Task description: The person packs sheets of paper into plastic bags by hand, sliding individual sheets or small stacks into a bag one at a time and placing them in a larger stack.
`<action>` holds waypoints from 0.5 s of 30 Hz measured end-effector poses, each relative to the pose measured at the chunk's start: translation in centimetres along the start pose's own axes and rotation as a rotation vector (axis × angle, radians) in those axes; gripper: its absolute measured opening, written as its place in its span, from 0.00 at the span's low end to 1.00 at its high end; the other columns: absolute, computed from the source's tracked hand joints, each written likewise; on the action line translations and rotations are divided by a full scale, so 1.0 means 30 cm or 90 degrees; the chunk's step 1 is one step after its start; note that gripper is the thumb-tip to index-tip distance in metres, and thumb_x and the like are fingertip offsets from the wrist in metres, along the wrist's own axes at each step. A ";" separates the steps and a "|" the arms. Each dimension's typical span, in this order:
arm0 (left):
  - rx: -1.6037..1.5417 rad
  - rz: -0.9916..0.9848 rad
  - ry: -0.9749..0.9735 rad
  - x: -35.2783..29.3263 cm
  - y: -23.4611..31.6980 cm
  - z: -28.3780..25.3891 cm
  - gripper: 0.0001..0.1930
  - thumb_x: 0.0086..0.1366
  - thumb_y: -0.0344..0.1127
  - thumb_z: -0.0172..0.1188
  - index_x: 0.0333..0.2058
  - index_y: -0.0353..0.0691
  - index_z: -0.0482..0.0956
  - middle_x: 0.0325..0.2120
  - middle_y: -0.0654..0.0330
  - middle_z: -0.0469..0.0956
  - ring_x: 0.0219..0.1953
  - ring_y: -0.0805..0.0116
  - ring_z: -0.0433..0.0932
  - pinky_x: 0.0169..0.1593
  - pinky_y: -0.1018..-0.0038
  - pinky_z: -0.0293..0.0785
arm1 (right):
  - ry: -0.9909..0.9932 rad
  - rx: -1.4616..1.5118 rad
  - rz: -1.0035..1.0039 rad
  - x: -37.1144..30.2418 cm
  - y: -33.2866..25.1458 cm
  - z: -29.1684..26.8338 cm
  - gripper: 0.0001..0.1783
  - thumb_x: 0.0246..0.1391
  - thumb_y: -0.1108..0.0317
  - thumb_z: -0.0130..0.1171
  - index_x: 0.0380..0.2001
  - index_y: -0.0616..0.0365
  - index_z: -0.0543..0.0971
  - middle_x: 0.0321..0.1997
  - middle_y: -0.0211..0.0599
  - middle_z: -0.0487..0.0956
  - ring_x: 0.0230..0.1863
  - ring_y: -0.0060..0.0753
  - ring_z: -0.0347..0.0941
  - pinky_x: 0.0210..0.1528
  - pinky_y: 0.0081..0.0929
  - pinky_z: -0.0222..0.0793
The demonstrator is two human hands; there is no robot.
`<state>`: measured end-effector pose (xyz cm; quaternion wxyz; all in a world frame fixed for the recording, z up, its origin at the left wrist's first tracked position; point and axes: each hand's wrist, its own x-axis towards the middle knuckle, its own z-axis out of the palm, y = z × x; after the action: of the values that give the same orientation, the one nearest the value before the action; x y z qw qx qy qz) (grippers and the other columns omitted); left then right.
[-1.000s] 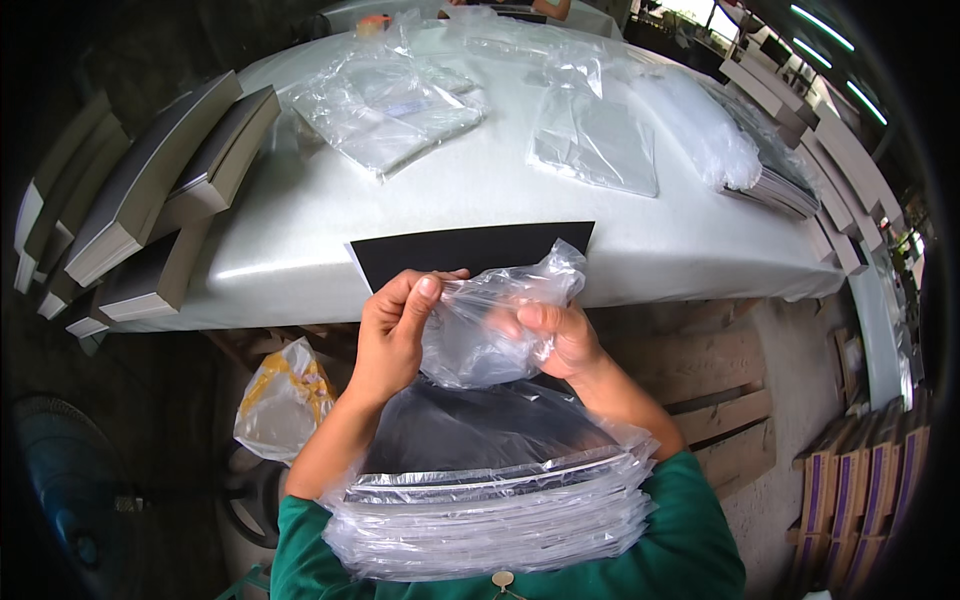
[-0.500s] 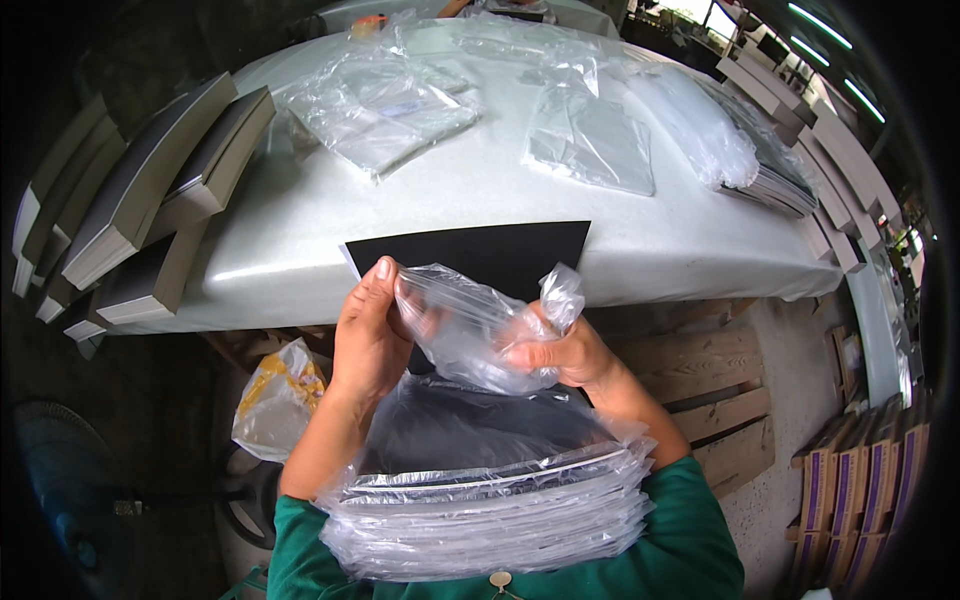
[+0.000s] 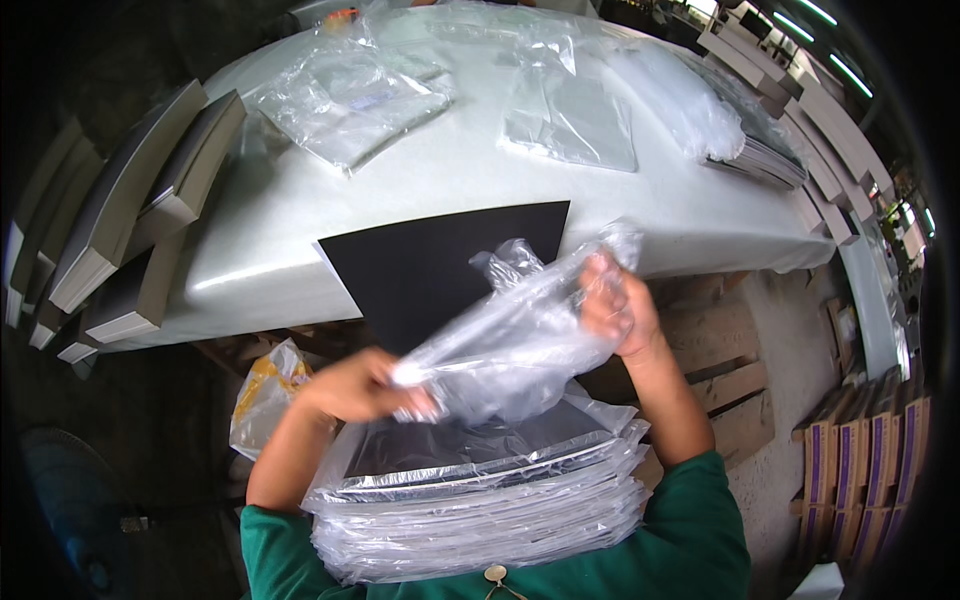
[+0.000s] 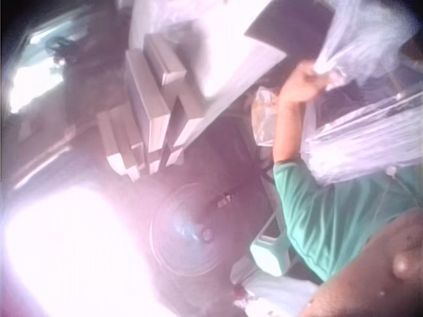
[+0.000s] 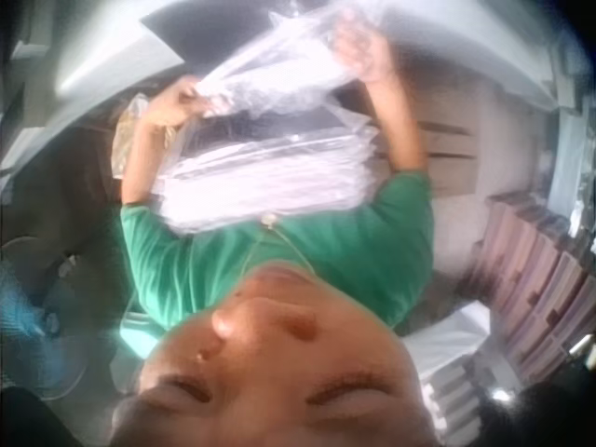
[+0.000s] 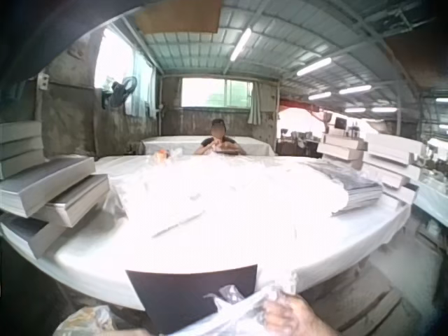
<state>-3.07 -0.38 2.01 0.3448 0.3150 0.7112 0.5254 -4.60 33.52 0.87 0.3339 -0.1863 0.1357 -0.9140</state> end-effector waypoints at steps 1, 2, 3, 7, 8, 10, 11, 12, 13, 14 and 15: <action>-0.217 0.086 0.151 -0.017 -0.005 -0.033 0.12 0.57 0.39 0.54 0.31 0.35 0.76 0.27 0.56 0.78 0.33 0.69 0.76 0.40 0.70 0.72 | 0.089 -0.138 0.119 -0.003 0.012 0.006 0.15 0.54 0.57 0.47 0.29 0.59 0.70 0.19 0.28 0.68 0.22 0.19 0.67 0.20 0.14 0.62; -0.540 0.235 0.272 -0.001 0.030 -0.024 0.11 0.58 0.39 0.51 0.33 0.38 0.73 0.28 0.57 0.76 0.33 0.67 0.76 0.40 0.66 0.73 | 0.333 -0.577 0.034 -0.008 0.086 0.038 0.14 0.51 0.61 0.54 0.33 0.61 0.71 0.21 0.29 0.71 0.21 0.16 0.66 0.20 0.12 0.60; -0.642 0.258 0.265 0.005 -0.007 -0.039 0.11 0.58 0.41 0.51 0.33 0.40 0.71 0.28 0.57 0.75 0.31 0.67 0.76 0.39 0.65 0.74 | 0.189 -0.654 0.087 -0.016 0.090 0.028 0.14 0.49 0.63 0.56 0.35 0.62 0.71 0.25 0.31 0.73 0.25 0.18 0.68 0.24 0.13 0.62; -0.459 -0.189 0.250 0.007 -0.143 0.031 0.14 0.54 0.48 0.55 0.29 0.42 0.73 0.25 0.62 0.73 0.28 0.72 0.73 0.34 0.72 0.72 | 0.072 -0.174 -0.202 -0.028 0.113 -0.006 0.23 0.43 0.64 0.60 0.44 0.62 0.70 0.33 0.36 0.74 0.35 0.31 0.71 0.32 0.16 0.66; -0.408 -0.100 0.157 -0.019 -0.177 0.023 0.15 0.53 0.47 0.56 0.29 0.41 0.74 0.26 0.60 0.73 0.30 0.70 0.73 0.35 0.71 0.71 | 0.089 -0.193 -0.212 -0.009 0.111 0.010 0.22 0.42 0.67 0.60 0.42 0.62 0.70 0.32 0.34 0.73 0.33 0.26 0.70 0.28 0.15 0.65; -0.480 0.088 0.139 -0.061 -0.217 0.007 0.15 0.49 0.43 0.58 0.30 0.38 0.75 0.29 0.56 0.73 0.34 0.64 0.73 0.39 0.67 0.69 | 0.119 -0.230 -0.222 0.038 0.109 0.035 0.19 0.38 0.73 0.60 0.38 0.63 0.71 0.28 0.31 0.71 0.30 0.18 0.68 0.21 0.12 0.62; -0.598 0.195 0.181 -0.067 -0.220 -0.002 0.15 0.48 0.41 0.59 0.31 0.37 0.75 0.31 0.53 0.72 0.36 0.60 0.72 0.42 0.63 0.67 | 0.304 -0.455 -0.258 0.037 0.121 0.019 0.17 0.37 0.76 0.58 0.36 0.62 0.71 0.26 0.29 0.70 0.28 0.16 0.67 0.21 0.12 0.61; -0.700 0.306 0.204 -0.073 -0.222 -0.011 0.15 0.46 0.38 0.59 0.31 0.35 0.74 0.32 0.50 0.72 0.38 0.56 0.72 0.44 0.60 0.66 | 0.490 -0.681 -0.288 0.038 0.128 -0.004 0.15 0.36 0.80 0.57 0.33 0.62 0.71 0.25 0.28 0.69 0.27 0.13 0.66 0.20 0.11 0.60; -0.712 0.357 0.220 -0.036 -0.076 -0.003 0.14 0.45 0.35 0.58 0.32 0.36 0.74 0.30 0.51 0.72 0.37 0.57 0.72 0.45 0.57 0.65 | 0.520 -0.721 -0.341 0.035 0.108 -0.050 0.14 0.34 0.85 0.49 0.29 0.62 0.70 0.25 0.27 0.69 0.24 0.13 0.64 0.25 0.12 0.61; -0.720 0.407 0.241 -0.015 0.011 -0.012 0.14 0.44 0.32 0.57 0.33 0.37 0.74 0.28 0.52 0.72 0.35 0.58 0.73 0.46 0.55 0.63 | 0.565 -0.847 -0.543 0.087 0.120 -0.046 0.13 0.33 0.87 0.45 0.27 0.62 0.70 0.25 0.29 0.70 0.24 0.16 0.65 0.29 0.16 0.62; -0.728 0.440 0.208 -0.016 -0.006 -0.043 0.13 0.44 0.31 0.57 0.32 0.38 0.73 0.24 0.57 0.71 0.28 0.65 0.72 0.41 0.58 0.65 | 0.594 -0.954 -0.649 0.117 0.089 -0.042 0.16 0.33 0.87 0.45 0.29 0.61 0.71 0.27 0.31 0.71 0.24 0.18 0.66 0.29 0.18 0.63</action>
<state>-3.86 -1.50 2.17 0.1578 0.2088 0.2236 0.9389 -6.13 29.38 -0.39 -0.3836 -0.0082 0.6942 -0.6090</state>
